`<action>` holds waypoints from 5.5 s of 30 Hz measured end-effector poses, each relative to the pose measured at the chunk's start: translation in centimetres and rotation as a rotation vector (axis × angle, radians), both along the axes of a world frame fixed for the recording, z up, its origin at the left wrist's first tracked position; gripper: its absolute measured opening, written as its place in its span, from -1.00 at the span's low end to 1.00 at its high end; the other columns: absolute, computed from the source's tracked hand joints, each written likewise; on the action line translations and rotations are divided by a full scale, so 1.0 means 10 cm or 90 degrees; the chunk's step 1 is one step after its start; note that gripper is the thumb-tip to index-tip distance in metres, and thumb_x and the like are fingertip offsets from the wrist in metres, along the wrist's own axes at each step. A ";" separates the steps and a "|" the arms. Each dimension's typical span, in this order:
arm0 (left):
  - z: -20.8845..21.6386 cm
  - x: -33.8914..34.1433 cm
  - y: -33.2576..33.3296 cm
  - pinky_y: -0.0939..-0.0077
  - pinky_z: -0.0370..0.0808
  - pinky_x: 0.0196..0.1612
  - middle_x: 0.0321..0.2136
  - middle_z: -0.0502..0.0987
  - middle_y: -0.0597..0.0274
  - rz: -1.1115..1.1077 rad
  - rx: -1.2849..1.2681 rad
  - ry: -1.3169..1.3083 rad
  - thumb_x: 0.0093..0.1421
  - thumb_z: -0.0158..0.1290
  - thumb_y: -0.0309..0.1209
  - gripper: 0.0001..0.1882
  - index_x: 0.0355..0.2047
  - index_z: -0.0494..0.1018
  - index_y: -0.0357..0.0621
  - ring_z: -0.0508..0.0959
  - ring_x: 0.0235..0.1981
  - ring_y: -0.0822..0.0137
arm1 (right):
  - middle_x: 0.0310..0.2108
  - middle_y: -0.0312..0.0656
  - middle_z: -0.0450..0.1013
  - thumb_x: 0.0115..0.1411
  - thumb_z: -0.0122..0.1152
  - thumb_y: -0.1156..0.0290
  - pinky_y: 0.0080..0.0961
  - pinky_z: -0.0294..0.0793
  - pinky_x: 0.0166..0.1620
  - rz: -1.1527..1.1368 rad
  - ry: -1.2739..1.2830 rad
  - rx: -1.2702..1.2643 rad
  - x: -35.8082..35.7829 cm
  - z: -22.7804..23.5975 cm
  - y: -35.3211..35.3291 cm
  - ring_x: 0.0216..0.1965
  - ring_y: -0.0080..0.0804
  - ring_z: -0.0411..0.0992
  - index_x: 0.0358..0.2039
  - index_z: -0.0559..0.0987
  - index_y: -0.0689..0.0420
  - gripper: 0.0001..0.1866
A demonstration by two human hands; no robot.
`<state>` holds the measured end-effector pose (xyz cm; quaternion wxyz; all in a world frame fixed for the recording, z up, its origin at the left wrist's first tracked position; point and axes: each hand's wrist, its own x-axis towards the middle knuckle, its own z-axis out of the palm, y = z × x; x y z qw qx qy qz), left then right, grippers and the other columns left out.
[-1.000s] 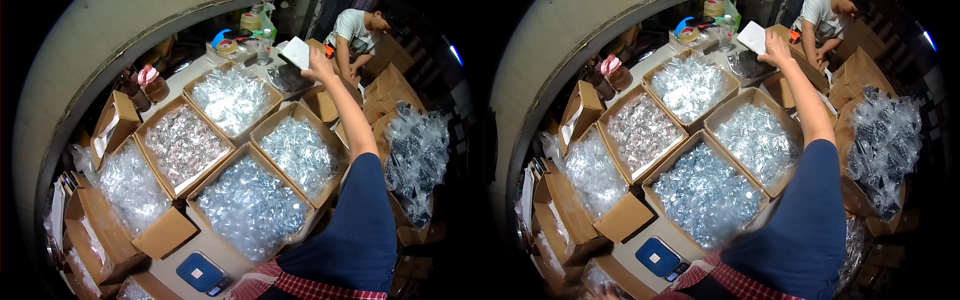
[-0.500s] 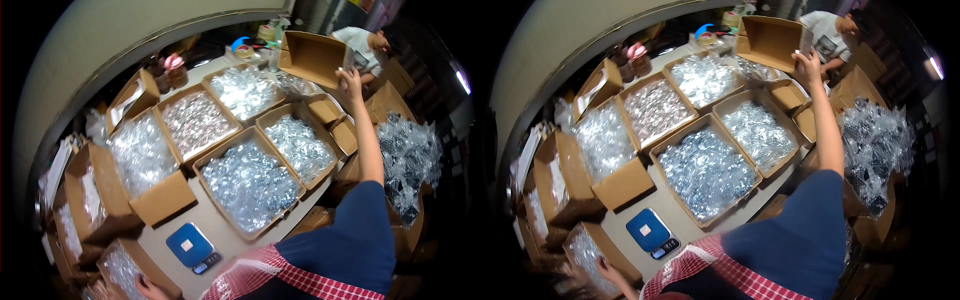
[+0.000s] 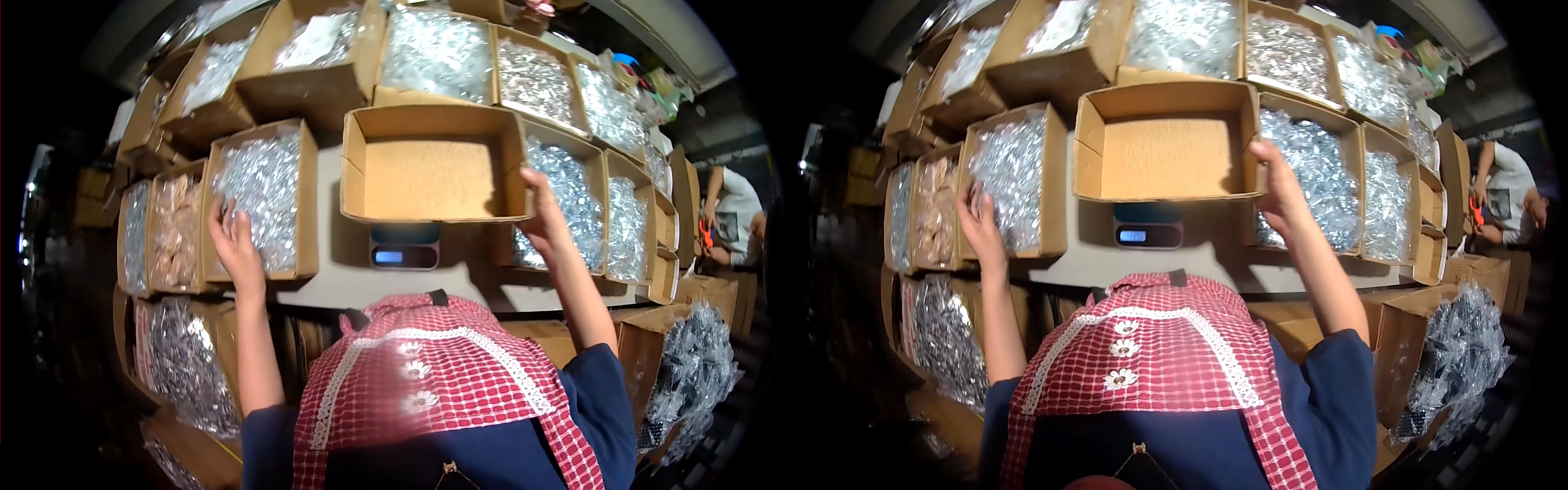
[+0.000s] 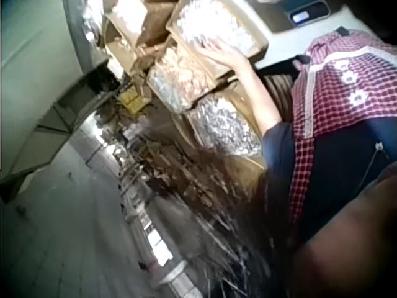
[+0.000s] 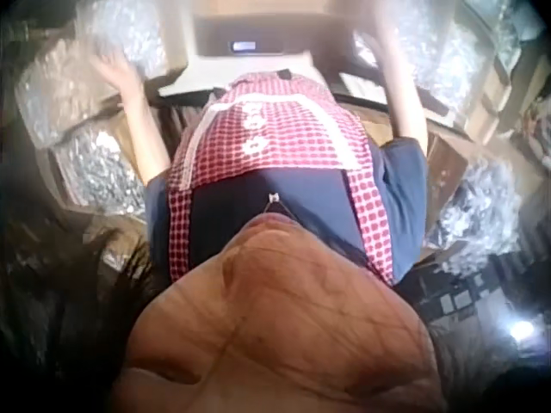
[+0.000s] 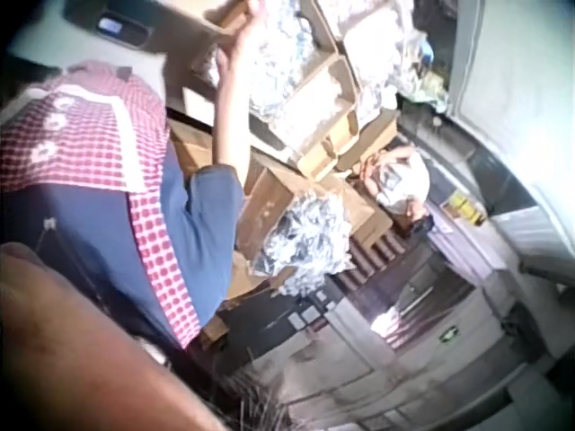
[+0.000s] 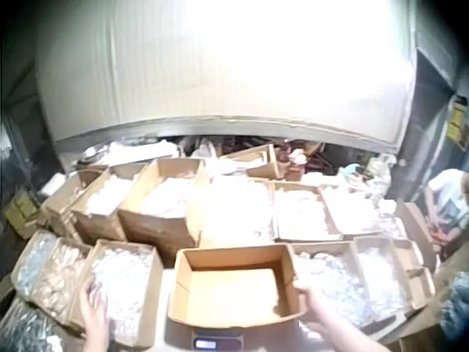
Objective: The person places metal components into small plastic bags, weighs the bags on a digital scale, and sorts them into cardboard boxes.
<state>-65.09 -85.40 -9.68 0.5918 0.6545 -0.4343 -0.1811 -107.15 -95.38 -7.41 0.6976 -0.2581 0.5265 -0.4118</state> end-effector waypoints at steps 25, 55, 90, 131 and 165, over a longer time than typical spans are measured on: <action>0.44 3.52 -1.76 0.28 0.43 0.01 -0.12 0.42 -0.05 0.223 -0.094 -0.366 0.07 0.14 -0.53 -0.58 -0.02 0.39 -0.22 0.49 -0.08 0.04 | 0.22 -0.04 0.27 0.23 0.07 0.53 -0.35 0.26 0.22 -0.057 0.369 -0.406 0.24 -0.62 0.41 0.15 -0.20 0.33 0.21 0.31 0.31 -0.48; 0.93 3.65 -3.20 0.31 0.55 -0.25 -0.33 0.53 0.07 -0.199 -0.009 0.620 0.36 -0.21 -0.38 -0.75 -0.20 0.38 -0.33 0.53 -0.37 0.21 | 0.02 0.01 0.38 0.18 -0.12 0.58 -0.30 0.35 0.13 -0.190 0.848 -0.378 -0.24 -1.03 0.59 0.05 -0.13 0.37 -0.09 0.47 0.39 -0.68; 0.95 0.97 -3.96 0.60 0.40 -0.51 -0.52 0.51 0.31 -0.482 0.189 0.213 0.14 0.20 -0.22 -0.78 -0.38 0.57 -0.12 0.42 -0.60 0.52 | 0.01 -0.01 0.43 0.13 -0.03 0.62 -0.29 0.34 0.12 -0.248 0.917 -0.419 -0.08 -0.95 0.58 0.05 -0.07 0.39 -0.10 0.52 0.30 -0.69; 0.72 -1.51 -2.45 0.37 -0.05 -0.66 -0.88 0.17 0.27 -1.401 0.230 0.572 -0.36 0.12 -0.30 -0.80 -0.86 0.40 -0.15 0.09 -0.75 0.31 | -0.18 -0.16 0.52 0.00 0.08 0.55 -0.28 0.39 0.02 -0.327 0.951 -0.507 -0.06 -0.88 0.63 -0.06 -0.16 0.46 -0.28 0.60 0.18 -0.76; -0.13 -1.59 -3.81 0.47 0.49 -0.21 -0.36 0.64 0.09 -0.643 0.060 -0.037 0.27 0.03 -0.41 -0.80 -0.26 0.49 -0.34 0.59 -0.34 0.37 | -0.24 -0.18 0.54 -0.06 0.08 0.56 -0.30 0.42 -0.02 -0.335 0.964 -0.505 -0.02 -0.88 0.60 -0.09 -0.17 0.49 -0.36 0.60 0.18 -0.78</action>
